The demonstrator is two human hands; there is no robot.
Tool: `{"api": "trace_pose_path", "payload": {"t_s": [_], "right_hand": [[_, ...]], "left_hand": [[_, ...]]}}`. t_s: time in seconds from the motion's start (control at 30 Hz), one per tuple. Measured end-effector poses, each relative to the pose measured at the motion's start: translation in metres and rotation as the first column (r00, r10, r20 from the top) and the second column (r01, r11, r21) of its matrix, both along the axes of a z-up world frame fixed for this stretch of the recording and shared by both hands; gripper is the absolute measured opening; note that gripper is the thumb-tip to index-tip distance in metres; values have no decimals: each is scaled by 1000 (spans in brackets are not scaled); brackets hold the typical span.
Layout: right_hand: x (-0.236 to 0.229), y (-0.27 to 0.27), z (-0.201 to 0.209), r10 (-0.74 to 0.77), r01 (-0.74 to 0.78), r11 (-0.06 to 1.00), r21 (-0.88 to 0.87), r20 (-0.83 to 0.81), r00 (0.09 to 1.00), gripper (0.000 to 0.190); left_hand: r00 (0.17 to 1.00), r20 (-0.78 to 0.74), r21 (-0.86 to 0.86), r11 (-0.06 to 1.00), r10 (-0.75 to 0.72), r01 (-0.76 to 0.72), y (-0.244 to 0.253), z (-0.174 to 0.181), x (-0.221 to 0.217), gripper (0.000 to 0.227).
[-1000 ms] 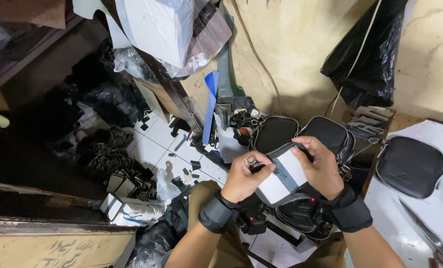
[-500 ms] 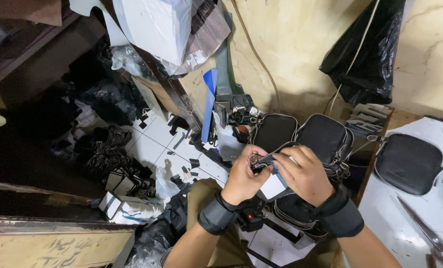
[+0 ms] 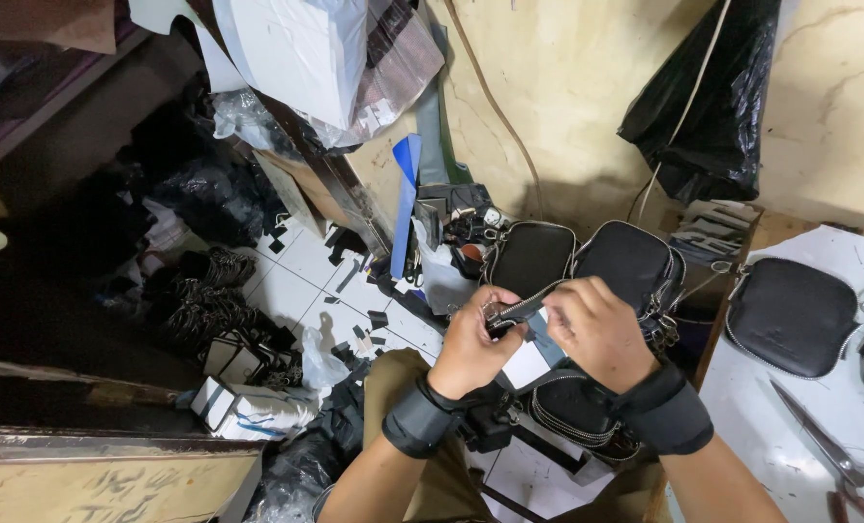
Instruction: Attaching identification tags to small black pouches using metal hooks
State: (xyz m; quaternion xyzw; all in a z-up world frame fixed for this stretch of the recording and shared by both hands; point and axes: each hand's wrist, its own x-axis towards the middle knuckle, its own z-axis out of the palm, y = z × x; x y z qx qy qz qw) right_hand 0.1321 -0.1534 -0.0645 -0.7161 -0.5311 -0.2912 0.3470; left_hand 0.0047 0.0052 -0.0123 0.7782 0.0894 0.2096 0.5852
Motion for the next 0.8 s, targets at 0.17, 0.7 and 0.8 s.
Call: {"api": "trace_pose_path", "payload": {"t_s": [0.17, 0.7, 0.8], "right_hand": [[-1, -2, 3, 43, -39, 999, 29, -130, 991, 9], [-13, 1, 23, 67, -63, 997, 45, -86, 994, 17], [-16, 3, 19, 14, -14, 1000, 3, 41, 999, 9]], "left_hand": [[1000, 20, 15, 1000, -11, 11, 4, -1, 3, 33], [996, 90, 29, 999, 10, -13, -6, 15, 2, 21], [997, 73, 28, 1000, 1, -3, -6, 12, 1, 21]]}}
